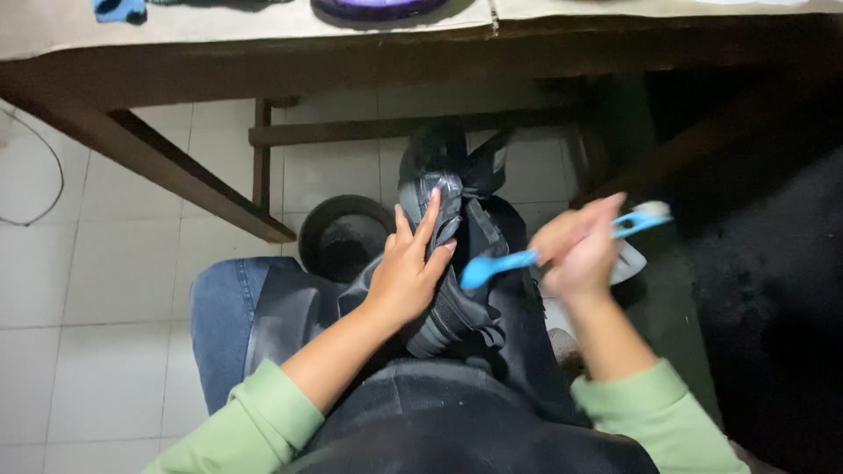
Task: Scrubbing the upper part of a black shoe with a brush and cleaning solution at a workbench.
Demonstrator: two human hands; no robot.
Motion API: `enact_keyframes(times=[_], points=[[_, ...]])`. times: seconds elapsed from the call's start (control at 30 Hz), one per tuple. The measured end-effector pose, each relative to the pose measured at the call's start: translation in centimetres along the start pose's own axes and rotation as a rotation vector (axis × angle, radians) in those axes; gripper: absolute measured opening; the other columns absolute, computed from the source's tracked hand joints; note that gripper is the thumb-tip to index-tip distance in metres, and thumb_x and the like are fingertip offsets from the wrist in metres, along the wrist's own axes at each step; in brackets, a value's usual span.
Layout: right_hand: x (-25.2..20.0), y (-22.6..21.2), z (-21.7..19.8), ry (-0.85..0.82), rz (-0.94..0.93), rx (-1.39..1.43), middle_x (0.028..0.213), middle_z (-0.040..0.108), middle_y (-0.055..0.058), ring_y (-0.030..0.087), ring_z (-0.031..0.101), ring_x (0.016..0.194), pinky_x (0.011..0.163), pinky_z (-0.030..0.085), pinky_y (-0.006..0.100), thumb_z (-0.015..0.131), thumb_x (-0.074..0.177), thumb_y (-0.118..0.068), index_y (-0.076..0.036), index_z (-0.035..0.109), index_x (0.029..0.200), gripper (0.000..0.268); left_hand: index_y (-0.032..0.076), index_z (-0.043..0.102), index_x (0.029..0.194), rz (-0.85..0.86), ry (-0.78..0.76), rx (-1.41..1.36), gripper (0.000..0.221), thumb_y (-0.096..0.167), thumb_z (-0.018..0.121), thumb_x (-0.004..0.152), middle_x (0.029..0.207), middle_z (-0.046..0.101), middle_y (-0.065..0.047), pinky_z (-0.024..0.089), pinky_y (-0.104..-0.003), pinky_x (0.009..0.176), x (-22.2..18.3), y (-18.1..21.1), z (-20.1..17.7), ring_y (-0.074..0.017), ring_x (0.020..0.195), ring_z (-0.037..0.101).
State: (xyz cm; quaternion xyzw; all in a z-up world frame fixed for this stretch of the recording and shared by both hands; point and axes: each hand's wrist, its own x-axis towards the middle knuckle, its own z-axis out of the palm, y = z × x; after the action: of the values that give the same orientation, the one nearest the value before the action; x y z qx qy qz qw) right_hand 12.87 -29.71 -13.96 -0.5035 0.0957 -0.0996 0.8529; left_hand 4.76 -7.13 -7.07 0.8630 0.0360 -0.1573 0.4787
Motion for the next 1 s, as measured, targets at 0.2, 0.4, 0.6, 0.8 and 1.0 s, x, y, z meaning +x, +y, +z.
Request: enact_keyframes(times=[0.2, 0.4, 0.6, 0.8, 1.0], points=[[-3.1, -6.6, 5.5, 0.023, -0.066, 0.133, 0.040, 0.038, 0.001, 0.015, 0.046, 0.032, 0.033, 0.036, 0.025, 0.039, 0.099, -0.064, -0.028, 0.034, 0.055, 0.057, 0.036, 0.009, 0.166, -0.017, 0.008, 0.007, 0.071, 0.046, 0.041, 0.104, 0.160, 0.005, -0.046, 0.036, -0.061, 0.111, 0.3, 0.5, 0.2, -0.0639, 0.139, 0.032], [3.5, -3.9, -0.4, 0.201, -0.141, -0.016, 0.036, 0.035, 0.007, 0.021, 0.033, 0.030, 0.035, 0.029, 0.032, 0.045, 0.093, -0.064, -0.020, 0.035, 0.041, 0.069, 0.050, 0.011, 0.160, -0.008, 0.029, 0.121, 0.066, 0.053, 0.039, 0.101, 0.165, 0.007, -0.038, 0.041, -0.053, 0.102, 2.0, -1.6, 1.7, -0.0557, 0.144, 0.029], [-6.1, -2.4, 4.1, -0.207, 0.172, 0.069, 0.039, 0.020, -0.001, 0.013, 0.027, 0.026, 0.029, 0.031, 0.029, 0.035, 0.106, -0.061, -0.019, 0.034, 0.060, 0.062, 0.037, 0.011, 0.166, 0.032, 0.026, 0.065, 0.071, 0.044, 0.044, 0.104, 0.158, 0.012, -0.046, 0.038, -0.061, 0.109, 1.0, -0.6, 0.8, -0.0648, 0.137, 0.035], [4.4, -5.0, -2.7, 0.138, -0.286, 0.090, 0.045, 0.017, 0.001, 0.016, 0.022, 0.030, 0.033, 0.027, 0.034, 0.054, 0.102, -0.058, -0.018, 0.036, 0.067, 0.056, 0.036, 0.011, 0.166, 0.040, 0.035, 0.051, 0.071, 0.042, 0.044, 0.104, 0.159, 0.011, -0.047, 0.037, -0.063, 0.109, 0.4, 0.1, 0.6, -0.0669, 0.137, 0.033], [-5.9, -0.7, 2.8, -0.242, 0.056, 0.069, 0.042, 0.018, -0.001, 0.013, 0.024, 0.027, 0.030, 0.032, 0.028, 0.031, 0.111, -0.053, -0.018, 0.035, 0.064, 0.059, 0.038, 0.010, 0.166, 0.037, 0.032, 0.016, 0.071, 0.043, 0.043, 0.104, 0.158, 0.015, -0.047, 0.036, -0.063, 0.110, 0.5, -0.1, 0.7, -0.0664, 0.138, 0.033]])
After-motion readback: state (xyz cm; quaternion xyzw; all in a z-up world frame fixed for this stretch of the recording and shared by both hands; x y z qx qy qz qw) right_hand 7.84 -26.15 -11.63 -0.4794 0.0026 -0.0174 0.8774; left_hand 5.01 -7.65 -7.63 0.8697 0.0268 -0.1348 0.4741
